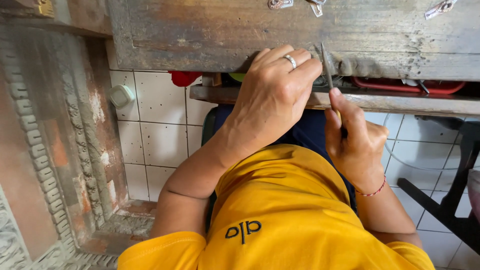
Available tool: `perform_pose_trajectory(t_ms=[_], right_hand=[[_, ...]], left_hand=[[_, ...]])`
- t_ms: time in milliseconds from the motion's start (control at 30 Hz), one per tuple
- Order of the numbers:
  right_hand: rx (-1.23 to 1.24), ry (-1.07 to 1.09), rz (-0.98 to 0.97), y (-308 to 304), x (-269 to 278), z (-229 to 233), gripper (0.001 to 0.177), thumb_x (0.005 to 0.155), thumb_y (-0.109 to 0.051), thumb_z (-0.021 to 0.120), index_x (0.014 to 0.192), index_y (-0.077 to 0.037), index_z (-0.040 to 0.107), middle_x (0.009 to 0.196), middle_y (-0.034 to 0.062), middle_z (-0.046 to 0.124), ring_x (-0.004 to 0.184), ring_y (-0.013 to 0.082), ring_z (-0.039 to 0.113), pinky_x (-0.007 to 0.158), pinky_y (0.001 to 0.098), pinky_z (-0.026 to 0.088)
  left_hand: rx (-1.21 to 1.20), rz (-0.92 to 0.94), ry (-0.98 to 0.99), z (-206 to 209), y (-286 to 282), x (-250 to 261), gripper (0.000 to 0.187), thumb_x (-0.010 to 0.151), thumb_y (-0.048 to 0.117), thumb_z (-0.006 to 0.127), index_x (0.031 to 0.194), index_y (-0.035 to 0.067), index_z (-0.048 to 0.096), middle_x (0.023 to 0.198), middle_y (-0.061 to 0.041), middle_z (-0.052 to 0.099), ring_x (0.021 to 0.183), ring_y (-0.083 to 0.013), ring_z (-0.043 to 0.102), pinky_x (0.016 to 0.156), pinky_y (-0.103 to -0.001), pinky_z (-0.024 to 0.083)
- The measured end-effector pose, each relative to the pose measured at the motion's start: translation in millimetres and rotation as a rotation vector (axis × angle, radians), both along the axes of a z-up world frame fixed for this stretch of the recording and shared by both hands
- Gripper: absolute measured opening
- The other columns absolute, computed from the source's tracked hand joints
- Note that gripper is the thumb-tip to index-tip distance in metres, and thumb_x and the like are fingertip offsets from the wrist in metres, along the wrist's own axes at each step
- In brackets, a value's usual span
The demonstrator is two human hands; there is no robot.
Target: A person uses a thin metal tool to refine or clean small silver jewelry components on a wooden workbench.
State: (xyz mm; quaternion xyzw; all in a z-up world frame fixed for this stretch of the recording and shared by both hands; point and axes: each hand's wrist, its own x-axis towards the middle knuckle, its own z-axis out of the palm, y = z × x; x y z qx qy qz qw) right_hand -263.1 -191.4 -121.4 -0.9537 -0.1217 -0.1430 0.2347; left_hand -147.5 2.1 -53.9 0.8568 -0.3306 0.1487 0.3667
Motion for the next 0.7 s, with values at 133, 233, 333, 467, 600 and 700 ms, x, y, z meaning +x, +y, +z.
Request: perform_pose_trajectory(t_ms=[133, 233, 333, 467, 600, 700], right_hand=[[-0.002, -0.049, 0.002, 10, 17, 6, 0.029, 0.112, 0.0, 0.065, 0.141, 0.003, 0.065, 0.104, 0.0111, 0.079, 0.051, 0.018, 0.049, 0.049, 0.034, 0.038], [0.016, -0.079, -0.001, 8, 7, -7, 0.029, 0.113, -0.001, 0.063, 0.141, 0.004, 0.063, 0.121, 0.0134, 0.079, 0.058, 0.0195, 0.058, 0.052, 0.0337, 0.042], [0.028, -0.093, 0.005, 4, -5, -16, 0.028, 0.112, 0.0, 0.062, 0.14, 0.005, 0.062, 0.125, 0.0143, 0.077, 0.061, 0.0197, 0.062, 0.052, 0.0329, 0.043], [-0.023, -0.053, -0.017, 9, 5, -1, 0.03, 0.114, -0.002, 0.062, 0.143, 0.004, 0.063, 0.107, 0.0102, 0.079, 0.053, 0.0187, 0.052, 0.049, 0.0344, 0.038], [-0.046, -0.032, -0.051, 20, 13, 11, 0.029, 0.114, -0.004, 0.059, 0.142, 0.003, 0.063, 0.122, 0.0127, 0.08, 0.052, 0.0185, 0.053, 0.048, 0.0345, 0.038], [0.025, -0.055, -0.024, 16, -3, -3, 0.031, 0.111, 0.004, 0.06, 0.142, 0.007, 0.06, 0.129, 0.0194, 0.077, 0.062, 0.02, 0.062, 0.053, 0.0331, 0.044]], left_hand=[[-0.006, -0.012, 0.029, 1, -3, -1, 0.02, 0.086, -0.012, 0.058, 0.079, 0.004, 0.048, 0.075, -0.011, 0.049, 0.073, -0.0333, 0.05, 0.065, -0.044, 0.04], [-0.016, 0.004, 0.046, 0, -5, -2, 0.019, 0.085, -0.012, 0.058, 0.08, 0.003, 0.048, 0.075, -0.011, 0.05, 0.074, -0.0339, 0.052, 0.066, -0.044, 0.041], [-0.026, 0.003, 0.052, -2, -5, -1, 0.02, 0.081, -0.014, 0.057, 0.08, 0.004, 0.048, 0.075, -0.011, 0.05, 0.073, -0.0337, 0.051, 0.065, -0.044, 0.04], [-0.018, -0.025, 0.044, 0, -6, 0, 0.019, 0.085, -0.011, 0.059, 0.081, 0.004, 0.049, 0.076, -0.01, 0.051, 0.074, -0.0331, 0.051, 0.066, -0.044, 0.04], [-0.043, -0.023, 0.059, 1, -7, -1, 0.017, 0.092, -0.007, 0.056, 0.08, 0.003, 0.049, 0.077, -0.011, 0.052, 0.075, -0.0334, 0.053, 0.068, -0.044, 0.042], [-0.049, -0.003, 0.061, -1, -6, -2, 0.02, 0.086, -0.013, 0.055, 0.079, 0.003, 0.047, 0.074, -0.01, 0.049, 0.072, -0.0326, 0.049, 0.066, -0.044, 0.04]])
